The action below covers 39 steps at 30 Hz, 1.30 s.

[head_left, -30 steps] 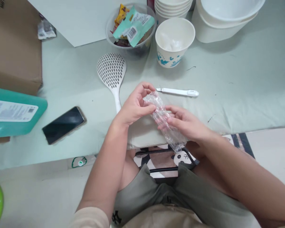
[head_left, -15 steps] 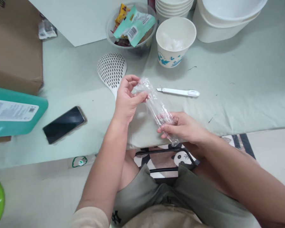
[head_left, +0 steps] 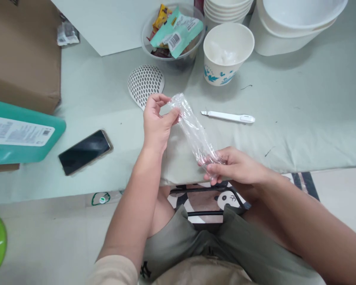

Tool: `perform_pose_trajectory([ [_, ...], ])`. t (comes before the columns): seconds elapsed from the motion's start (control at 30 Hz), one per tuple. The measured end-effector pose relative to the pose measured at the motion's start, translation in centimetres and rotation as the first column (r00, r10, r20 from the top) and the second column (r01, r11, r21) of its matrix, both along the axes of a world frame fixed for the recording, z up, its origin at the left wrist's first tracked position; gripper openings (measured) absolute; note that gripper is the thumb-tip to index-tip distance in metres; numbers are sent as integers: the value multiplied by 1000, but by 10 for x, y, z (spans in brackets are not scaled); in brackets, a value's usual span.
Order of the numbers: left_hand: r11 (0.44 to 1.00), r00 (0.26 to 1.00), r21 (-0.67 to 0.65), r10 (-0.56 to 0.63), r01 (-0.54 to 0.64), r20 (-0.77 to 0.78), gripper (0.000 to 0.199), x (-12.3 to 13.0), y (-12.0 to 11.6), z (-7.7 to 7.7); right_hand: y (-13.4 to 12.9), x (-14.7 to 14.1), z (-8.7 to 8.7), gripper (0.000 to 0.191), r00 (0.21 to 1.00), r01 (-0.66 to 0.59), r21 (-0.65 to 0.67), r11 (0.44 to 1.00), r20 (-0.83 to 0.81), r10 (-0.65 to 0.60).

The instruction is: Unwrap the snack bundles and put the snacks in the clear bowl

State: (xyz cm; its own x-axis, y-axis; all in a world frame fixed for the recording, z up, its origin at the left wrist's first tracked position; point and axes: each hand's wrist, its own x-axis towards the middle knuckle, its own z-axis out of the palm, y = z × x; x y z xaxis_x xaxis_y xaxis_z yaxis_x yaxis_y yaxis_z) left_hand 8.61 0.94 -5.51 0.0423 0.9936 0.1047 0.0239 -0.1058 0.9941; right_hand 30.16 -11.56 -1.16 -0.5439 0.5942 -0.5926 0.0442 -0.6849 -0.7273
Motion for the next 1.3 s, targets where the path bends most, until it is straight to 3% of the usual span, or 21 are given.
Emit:
perform_pose_trajectory([
  [0.33, 998, 999, -27, 50, -50, 6, 61, 3, 0, 1, -3, 6, 0, 58, 974, -194, 94, 977, -104, 203],
  [0.47, 997, 998, -32, 64, -64, -1, 57, 3, -2, -1, -5, 7, 0, 61, 979, -148, 177, 973, -112, 169],
  [0.63, 1000, 998, -8, 29, -30, -53, 46, -1, -2, -6, -4, 8, 0, 62, 984, -138, 343, 929, -60, 168],
  [1.03, 999, 993, 13, 40, -39, -108, 43, 1, -1, -8, -3, 11, 2, 59, 986, -123, 363, 924, -62, 155],
  [1.17, 995, 967, 79, 76, -58, -244, 25, 2, -5, -6, -4, 10, 4, 57, 990, -91, 419, 903, -61, 128],
  [1.3, 968, 922, 248, 121, -29, -367, 22, 4, -12, 7, -7, 10, 8, 58, 995, -25, 399, 917, -74, 59],
])
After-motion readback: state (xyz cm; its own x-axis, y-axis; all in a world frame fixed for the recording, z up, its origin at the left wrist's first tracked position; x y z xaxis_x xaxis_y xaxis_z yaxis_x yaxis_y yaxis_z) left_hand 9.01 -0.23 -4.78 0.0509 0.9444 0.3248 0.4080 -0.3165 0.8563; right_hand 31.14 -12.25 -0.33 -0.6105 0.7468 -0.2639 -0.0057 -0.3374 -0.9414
